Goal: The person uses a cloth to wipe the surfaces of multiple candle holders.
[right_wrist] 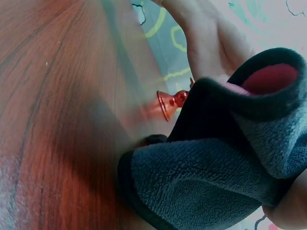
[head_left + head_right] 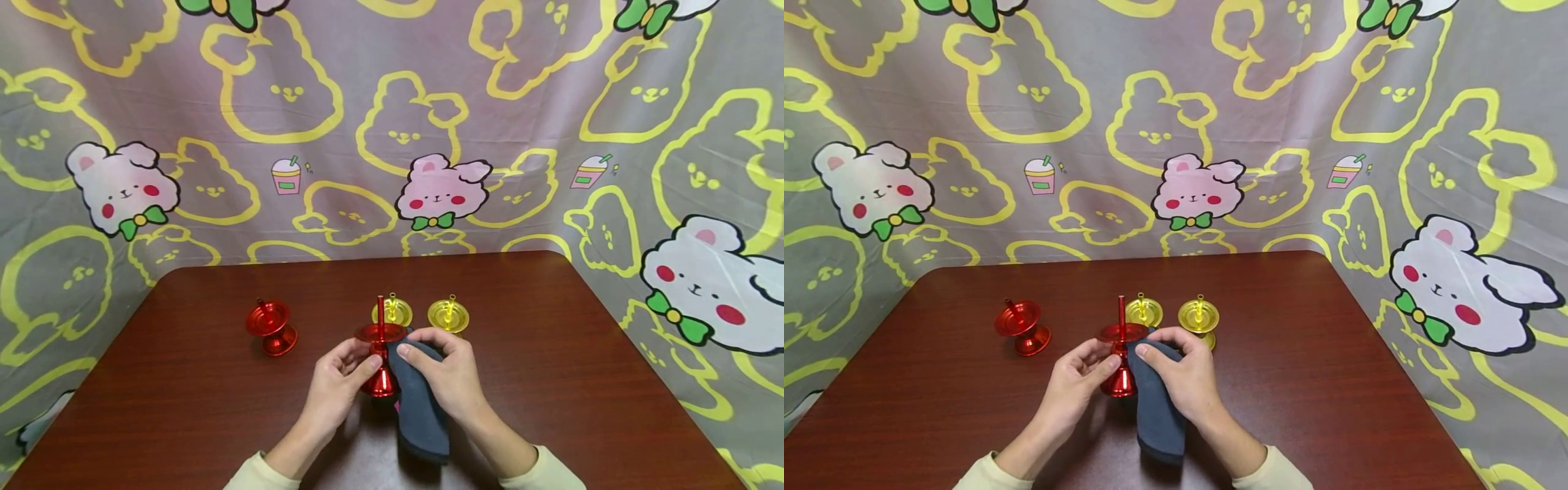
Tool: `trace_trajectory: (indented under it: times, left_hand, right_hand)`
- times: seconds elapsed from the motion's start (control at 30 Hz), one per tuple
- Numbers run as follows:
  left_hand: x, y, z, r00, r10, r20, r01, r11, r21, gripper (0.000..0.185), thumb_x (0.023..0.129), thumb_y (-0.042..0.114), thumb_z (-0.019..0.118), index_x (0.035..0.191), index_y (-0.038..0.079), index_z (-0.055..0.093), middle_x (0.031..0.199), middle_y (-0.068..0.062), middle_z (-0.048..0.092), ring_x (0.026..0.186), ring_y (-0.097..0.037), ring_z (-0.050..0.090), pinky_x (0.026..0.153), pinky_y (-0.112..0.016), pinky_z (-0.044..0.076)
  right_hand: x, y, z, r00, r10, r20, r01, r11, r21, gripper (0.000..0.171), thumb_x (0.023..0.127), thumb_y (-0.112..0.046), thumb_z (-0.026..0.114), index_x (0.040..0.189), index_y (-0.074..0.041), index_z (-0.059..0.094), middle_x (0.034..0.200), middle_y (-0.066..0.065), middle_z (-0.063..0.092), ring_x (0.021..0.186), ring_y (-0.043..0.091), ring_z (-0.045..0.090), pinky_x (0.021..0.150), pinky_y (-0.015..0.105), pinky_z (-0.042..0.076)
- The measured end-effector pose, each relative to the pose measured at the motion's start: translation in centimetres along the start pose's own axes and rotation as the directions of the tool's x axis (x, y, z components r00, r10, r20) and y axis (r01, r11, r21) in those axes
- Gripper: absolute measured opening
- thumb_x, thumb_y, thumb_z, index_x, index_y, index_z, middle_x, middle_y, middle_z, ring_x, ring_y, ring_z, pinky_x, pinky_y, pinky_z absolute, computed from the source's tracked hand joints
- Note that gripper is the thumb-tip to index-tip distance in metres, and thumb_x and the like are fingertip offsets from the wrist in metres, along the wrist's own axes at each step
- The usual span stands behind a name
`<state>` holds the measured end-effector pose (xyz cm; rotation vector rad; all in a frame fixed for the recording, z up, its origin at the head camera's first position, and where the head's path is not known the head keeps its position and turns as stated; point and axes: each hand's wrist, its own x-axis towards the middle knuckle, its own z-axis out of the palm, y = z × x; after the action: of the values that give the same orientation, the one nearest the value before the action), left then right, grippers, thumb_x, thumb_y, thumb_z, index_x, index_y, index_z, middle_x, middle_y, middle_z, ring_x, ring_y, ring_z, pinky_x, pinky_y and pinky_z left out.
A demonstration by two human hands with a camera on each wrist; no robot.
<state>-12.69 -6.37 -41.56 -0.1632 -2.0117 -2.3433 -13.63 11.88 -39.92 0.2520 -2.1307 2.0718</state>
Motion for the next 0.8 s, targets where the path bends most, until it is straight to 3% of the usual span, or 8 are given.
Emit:
trace_trajectory:
  times: [0.17,0.33,0.47,0.57,0.67,0.8]
  left_hand:
    - [-0.20,0.07,-0.13,0.998,0.008,0.067,-0.010,0.999,0.037,0.029,0.098,0.003,0.060,0.124,-0.011,0.061,0.114,-0.020,0.068,0.099,-0.015,0.065,0.087,-0.025,0.052]
    - [-0.33,0.29,-0.01,0.996,-0.010,0.090,0.003,0.997,0.073,0.036,0.101,0.008,0.055,0.132,-0.010,0.057,0.122,-0.020,0.066,0.107,-0.017,0.063,0.092,-0.024,0.049]
    - [-0.21,0.32,0.03,0.994,-0.039,0.100,0.028,0.994,0.107,0.033,0.099,0.013,0.062,0.127,-0.004,0.064,0.118,-0.016,0.067,0.102,-0.021,0.064,0.086,-0.026,0.052]
    - [-0.08,0.20,-0.02,0.996,-0.013,0.084,0.000,0.988,0.154,0.028,0.093,0.011,0.071,0.120,0.001,0.069,0.112,-0.012,0.064,0.093,-0.024,0.064,0.078,-0.026,0.053]
    - [0.00,0.12,-0.08,0.997,0.033,0.065,-0.045,0.980,0.196,0.027,0.087,0.005,0.077,0.114,0.002,0.072,0.109,-0.011,0.061,0.091,-0.026,0.064,0.077,-0.026,0.053]
    - [-0.01,0.07,-0.15,0.998,0.030,0.061,-0.040,0.986,0.162,0.027,0.085,-0.001,0.077,0.111,-0.002,0.070,0.104,-0.012,0.065,0.094,-0.026,0.064,0.081,-0.026,0.053]
  right_hand:
    - [0.23,0.14,-0.14,1.000,0.015,-0.001,-0.015,1.000,-0.020,0.015,0.084,-0.014,0.083,0.096,-0.011,0.075,0.088,0.009,0.069,0.074,0.022,0.063,0.059,0.028,0.052]
    - [0.32,0.29,-0.16,1.000,0.024,-0.005,-0.024,1.000,-0.015,0.015,0.085,-0.014,0.082,0.097,-0.009,0.075,0.089,0.009,0.069,0.074,0.021,0.063,0.059,0.028,0.052]
    - [0.20,0.38,-0.14,0.999,0.038,-0.007,-0.038,0.999,0.001,0.014,0.085,-0.013,0.082,0.097,-0.010,0.075,0.088,0.010,0.068,0.072,0.021,0.063,0.057,0.028,0.053]
    - [0.07,0.42,-0.08,0.999,0.044,-0.004,-0.044,0.999,0.015,0.014,0.085,-0.012,0.082,0.097,-0.010,0.074,0.088,0.011,0.068,0.071,0.021,0.062,0.056,0.029,0.053]
    - [0.01,0.41,-0.02,0.999,0.038,-0.001,-0.038,0.999,0.018,0.014,0.085,-0.012,0.081,0.097,-0.010,0.074,0.088,0.011,0.068,0.071,0.021,0.062,0.056,0.029,0.053]
    - [0.00,0.34,0.03,1.000,0.028,0.005,-0.028,0.999,0.017,0.014,0.085,-0.011,0.082,0.097,-0.009,0.074,0.088,0.010,0.068,0.072,0.021,0.062,0.057,0.028,0.053]
